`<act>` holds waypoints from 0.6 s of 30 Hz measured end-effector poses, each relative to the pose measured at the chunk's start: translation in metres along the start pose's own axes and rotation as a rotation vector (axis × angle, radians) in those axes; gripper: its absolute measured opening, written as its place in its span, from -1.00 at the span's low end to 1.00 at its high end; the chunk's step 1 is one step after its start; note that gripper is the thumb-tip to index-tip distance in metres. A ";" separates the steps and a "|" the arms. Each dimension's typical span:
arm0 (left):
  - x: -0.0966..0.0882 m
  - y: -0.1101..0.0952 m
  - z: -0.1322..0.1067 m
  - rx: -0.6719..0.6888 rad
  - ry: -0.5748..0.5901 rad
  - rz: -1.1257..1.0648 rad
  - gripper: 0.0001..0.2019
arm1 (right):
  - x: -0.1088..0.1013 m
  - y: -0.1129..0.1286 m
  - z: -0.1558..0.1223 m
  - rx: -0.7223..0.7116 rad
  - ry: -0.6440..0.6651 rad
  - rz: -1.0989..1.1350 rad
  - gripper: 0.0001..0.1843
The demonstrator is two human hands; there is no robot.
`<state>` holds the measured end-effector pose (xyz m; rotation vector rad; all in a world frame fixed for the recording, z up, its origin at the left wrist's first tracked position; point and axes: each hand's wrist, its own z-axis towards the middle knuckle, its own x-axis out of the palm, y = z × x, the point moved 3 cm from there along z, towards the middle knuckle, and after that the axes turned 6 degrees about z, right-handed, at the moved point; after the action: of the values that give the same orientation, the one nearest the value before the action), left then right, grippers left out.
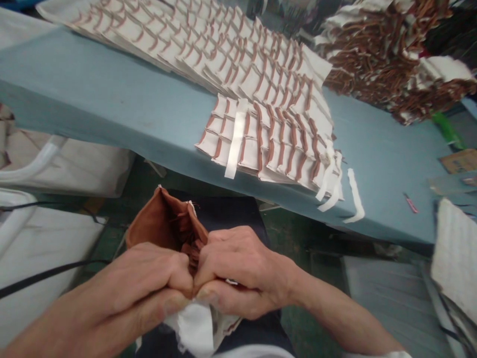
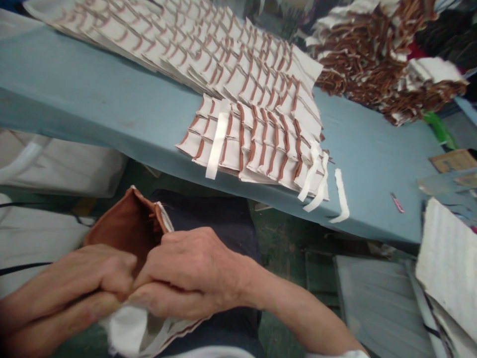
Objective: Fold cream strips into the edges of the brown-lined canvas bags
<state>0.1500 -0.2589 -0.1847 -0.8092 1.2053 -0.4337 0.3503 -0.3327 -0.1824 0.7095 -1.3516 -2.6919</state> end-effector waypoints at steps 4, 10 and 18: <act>0.007 0.013 0.013 0.088 -0.177 -0.189 -0.68 | 0.005 -0.007 -0.004 0.039 -0.112 0.024 -0.64; 0.001 0.023 0.015 0.079 -0.083 -0.174 -0.51 | -0.008 0.009 -0.003 0.102 0.134 -0.384 -0.72; -0.008 -0.005 0.018 -0.087 0.109 -0.018 -0.49 | 0.000 0.025 0.001 0.105 0.207 -0.569 -0.69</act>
<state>0.1649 -0.2506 -0.1734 -0.8810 1.3261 -0.4468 0.3456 -0.3469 -0.1628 1.5443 -1.4144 -2.8305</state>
